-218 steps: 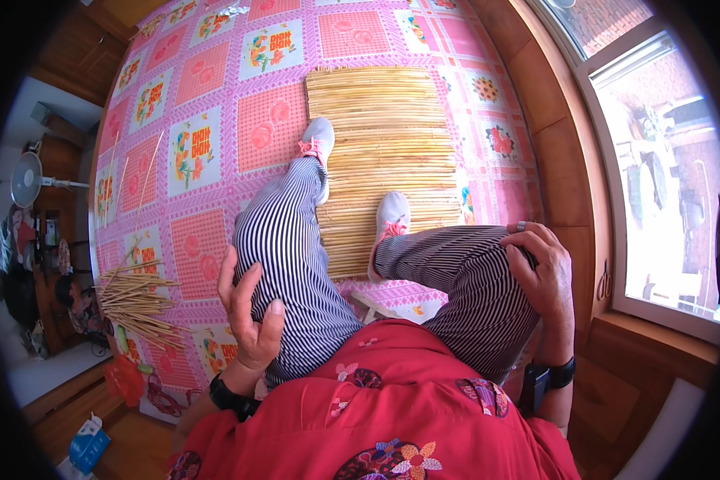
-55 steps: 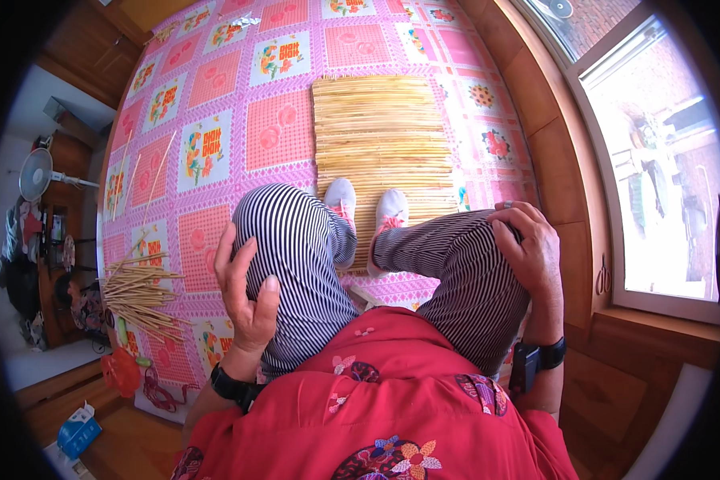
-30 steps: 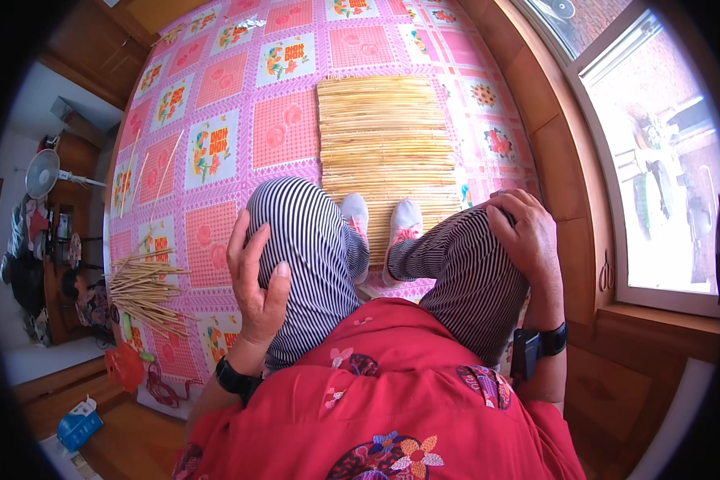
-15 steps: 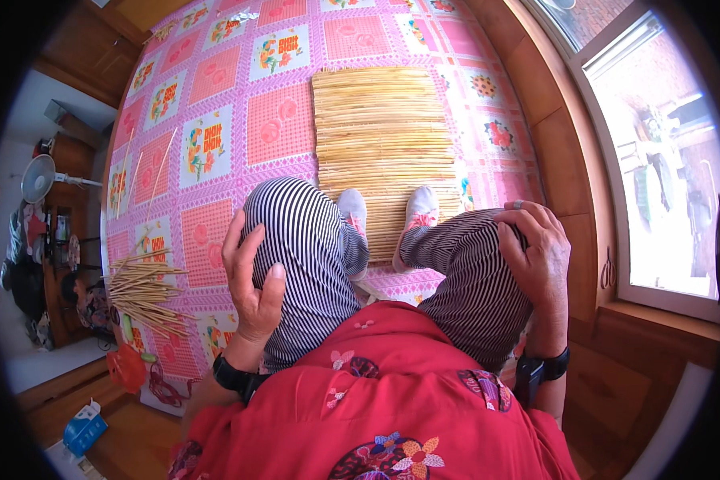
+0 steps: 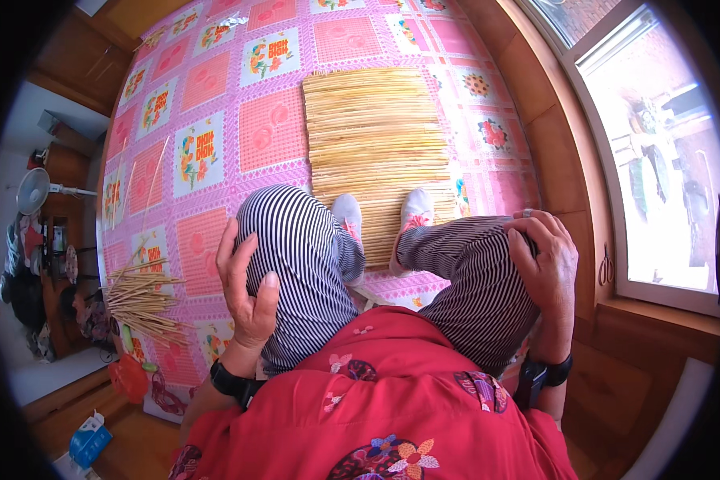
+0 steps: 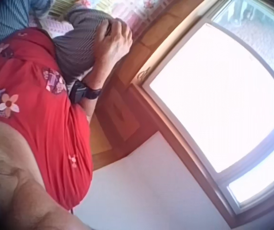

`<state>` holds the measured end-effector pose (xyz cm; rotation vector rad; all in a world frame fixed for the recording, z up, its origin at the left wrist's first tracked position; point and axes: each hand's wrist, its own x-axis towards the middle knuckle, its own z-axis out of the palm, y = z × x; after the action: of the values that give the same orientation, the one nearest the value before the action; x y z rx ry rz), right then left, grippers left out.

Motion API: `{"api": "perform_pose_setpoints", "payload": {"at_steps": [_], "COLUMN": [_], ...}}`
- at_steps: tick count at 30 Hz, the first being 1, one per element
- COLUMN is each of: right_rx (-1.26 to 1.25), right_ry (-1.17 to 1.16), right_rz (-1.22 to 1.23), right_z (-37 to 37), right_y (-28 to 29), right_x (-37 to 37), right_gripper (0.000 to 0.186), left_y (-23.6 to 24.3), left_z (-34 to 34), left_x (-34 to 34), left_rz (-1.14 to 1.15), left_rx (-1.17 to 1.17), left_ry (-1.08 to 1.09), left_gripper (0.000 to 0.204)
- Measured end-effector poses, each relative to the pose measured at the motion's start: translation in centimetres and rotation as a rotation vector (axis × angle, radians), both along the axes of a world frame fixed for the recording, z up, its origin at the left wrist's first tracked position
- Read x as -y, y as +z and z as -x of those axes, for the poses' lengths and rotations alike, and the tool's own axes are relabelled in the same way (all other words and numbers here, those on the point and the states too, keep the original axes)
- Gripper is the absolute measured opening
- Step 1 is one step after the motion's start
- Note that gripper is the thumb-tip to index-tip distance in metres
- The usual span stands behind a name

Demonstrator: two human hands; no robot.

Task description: The person is weaving straw together with a needle and thread to create a mat.

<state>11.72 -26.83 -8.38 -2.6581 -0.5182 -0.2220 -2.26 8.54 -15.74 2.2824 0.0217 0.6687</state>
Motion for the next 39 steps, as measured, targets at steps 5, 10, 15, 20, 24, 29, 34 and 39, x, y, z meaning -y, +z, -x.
{"api": "perform_pose_setpoints", "payload": {"at_steps": [5,10,15,20,24,29,34,39], "right_rx": [0.134,0.112,0.088,0.126,0.163,0.216,0.136,0.115], "right_ry": [0.011,0.013,0.056,0.037,0.002,0.01,0.019,0.056], "right_rz": [0.081,0.096,0.061,0.061,0.115,0.133,0.155,0.112], "right_z": [1.3,-0.2,-0.4,-0.1,0.6,0.3,-0.7,-1.2], "right_y": [0.9,-0.3,0.2,0.2,0.5,-0.3,-0.3,-0.3], "right_x": [-0.4,-0.8,-1.5,-1.5,-1.6,-2.0,-2.3,-2.2], "right_gripper": [0.011,0.01,0.009,0.009,0.008,0.007,0.008,0.01], "left_y": [0.1,0.0,0.3,0.3,0.1,0.1,0.2,0.4], "left_z": [0.5,0.3,0.5,0.3,0.2,0.8,0.5,1.1], "left_x": [-0.1,-0.2,-0.2,-0.1,-0.2,-0.3,-0.2,-0.4], "left_rz": [-0.014,-0.066,-0.076,-0.06,-0.018,-0.029,-0.047,-0.07], "left_rx": [-0.003,-0.032,-0.048,-0.025,-0.031,-0.042,-0.045,-0.077], "left_ry": [0.006,0.025,0.014,0.007,0.017,0.051,0.013,0.015], "left_gripper": [0.047,0.047,0.048,0.047,0.047,0.046,0.047,0.047]}}
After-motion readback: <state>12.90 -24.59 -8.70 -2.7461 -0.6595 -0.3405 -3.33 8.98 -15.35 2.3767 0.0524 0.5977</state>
